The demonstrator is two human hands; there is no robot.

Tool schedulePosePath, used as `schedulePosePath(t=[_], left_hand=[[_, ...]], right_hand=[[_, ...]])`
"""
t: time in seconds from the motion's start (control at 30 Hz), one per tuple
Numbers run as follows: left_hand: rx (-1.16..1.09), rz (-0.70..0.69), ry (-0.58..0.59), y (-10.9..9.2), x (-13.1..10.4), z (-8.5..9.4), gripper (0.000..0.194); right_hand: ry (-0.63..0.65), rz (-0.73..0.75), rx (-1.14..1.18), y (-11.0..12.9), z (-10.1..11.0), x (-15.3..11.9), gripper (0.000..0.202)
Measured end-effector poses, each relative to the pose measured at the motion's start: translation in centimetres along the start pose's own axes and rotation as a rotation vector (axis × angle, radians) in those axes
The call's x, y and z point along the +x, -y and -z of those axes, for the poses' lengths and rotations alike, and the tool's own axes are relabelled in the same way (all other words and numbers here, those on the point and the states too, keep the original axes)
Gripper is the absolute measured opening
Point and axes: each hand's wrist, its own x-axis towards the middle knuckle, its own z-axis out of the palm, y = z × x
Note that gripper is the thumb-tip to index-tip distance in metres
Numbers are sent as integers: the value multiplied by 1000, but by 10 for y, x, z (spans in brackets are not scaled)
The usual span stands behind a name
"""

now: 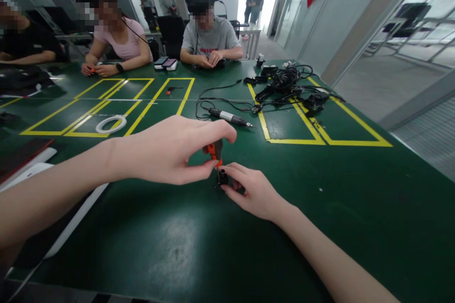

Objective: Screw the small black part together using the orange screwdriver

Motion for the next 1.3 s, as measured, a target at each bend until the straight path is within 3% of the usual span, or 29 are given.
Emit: schedulePosePath(t=[0.2,0.37,0.57,0.7,0.8,0.87,1.0,1.17,1.3], left_hand=[[-37,-97,24,-6,-6,3,28],[-60,-12,23,-1,-8,7,26],[-50,49,-30,3,-7,7,22],[-35,-15,-5,-2,-1,9,20],[0,-32,29,-10,7,10,34],[32,-12,40,-17,15,8,39],[56,91,28,-25,30,1,28],[-90,167,-25,-26,32,-11,35],[-359,197,-115,-29,20,-24,29]], right_hand=[[-16,9,-1,1,0,-1,11],[13,-11,19,4,2,-2,11],[3,-30,26,-1,-3,-6,26],[-21,-13,24,1,-2,-4,16],[-23,-7,1,3,1,-3,13],[-13,-30,-30,2,1,-4,13],[25,-81,-68,-5,-1,-9,15],[-29,-92,-48,-13,-10,-12,13],[-52,-59,-23,-13,-12,-9,9]])
